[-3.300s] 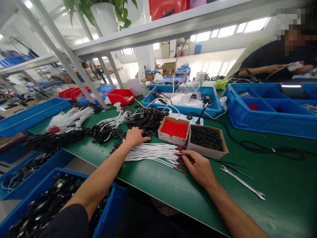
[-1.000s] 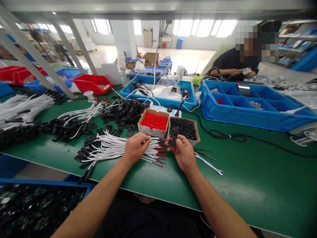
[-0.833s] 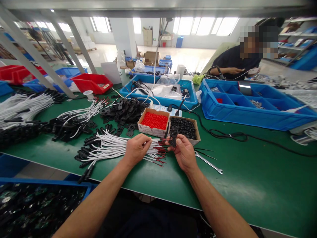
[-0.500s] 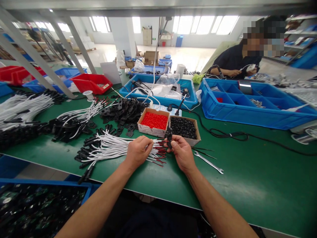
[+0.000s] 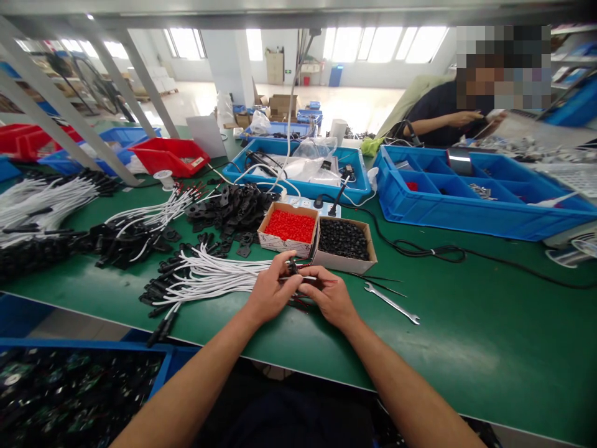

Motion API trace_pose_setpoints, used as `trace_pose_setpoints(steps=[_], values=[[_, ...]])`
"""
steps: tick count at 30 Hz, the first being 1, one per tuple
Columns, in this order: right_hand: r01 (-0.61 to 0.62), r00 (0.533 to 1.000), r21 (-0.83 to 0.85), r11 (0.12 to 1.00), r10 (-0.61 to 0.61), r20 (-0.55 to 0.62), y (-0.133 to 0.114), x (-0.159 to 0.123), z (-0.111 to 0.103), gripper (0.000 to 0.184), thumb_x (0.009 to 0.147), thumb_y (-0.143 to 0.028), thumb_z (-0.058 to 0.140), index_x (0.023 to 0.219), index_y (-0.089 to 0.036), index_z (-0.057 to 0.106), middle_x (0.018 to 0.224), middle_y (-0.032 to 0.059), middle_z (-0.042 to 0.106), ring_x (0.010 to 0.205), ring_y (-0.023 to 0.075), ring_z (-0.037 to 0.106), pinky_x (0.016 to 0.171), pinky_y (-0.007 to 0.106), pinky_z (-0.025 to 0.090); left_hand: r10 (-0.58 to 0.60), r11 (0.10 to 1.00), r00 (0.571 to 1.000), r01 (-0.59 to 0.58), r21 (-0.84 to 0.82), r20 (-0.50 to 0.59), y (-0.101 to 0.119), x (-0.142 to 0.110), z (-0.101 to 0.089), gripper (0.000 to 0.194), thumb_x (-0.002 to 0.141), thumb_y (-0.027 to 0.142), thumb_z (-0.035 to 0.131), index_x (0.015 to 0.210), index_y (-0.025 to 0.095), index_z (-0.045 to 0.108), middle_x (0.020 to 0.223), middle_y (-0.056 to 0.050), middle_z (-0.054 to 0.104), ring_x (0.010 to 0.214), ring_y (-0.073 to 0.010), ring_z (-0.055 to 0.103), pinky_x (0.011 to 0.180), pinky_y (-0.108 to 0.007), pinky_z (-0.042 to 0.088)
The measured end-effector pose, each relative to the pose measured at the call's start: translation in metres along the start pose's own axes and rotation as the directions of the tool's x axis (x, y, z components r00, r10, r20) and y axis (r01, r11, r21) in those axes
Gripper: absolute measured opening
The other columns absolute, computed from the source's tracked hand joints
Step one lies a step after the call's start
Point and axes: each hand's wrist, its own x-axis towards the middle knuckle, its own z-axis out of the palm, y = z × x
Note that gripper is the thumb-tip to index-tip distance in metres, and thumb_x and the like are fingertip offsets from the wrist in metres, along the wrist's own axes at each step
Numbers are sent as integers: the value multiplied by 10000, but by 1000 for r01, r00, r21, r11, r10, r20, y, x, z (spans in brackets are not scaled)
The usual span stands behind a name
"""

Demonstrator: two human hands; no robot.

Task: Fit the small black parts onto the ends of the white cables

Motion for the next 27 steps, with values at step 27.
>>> trace_pose_setpoints(steps=[27], values=[[48,942,-849,526,-306,-137,-31,47,-50,217,920,-308,576,1055,-203,709,1034,63,687,973,223,617,811,332,474,350,883,936,-346,317,47,-39,7,5,273,971,312,493,1188,239,642,980,-41,675,890,-144,637,808,-270,508]])
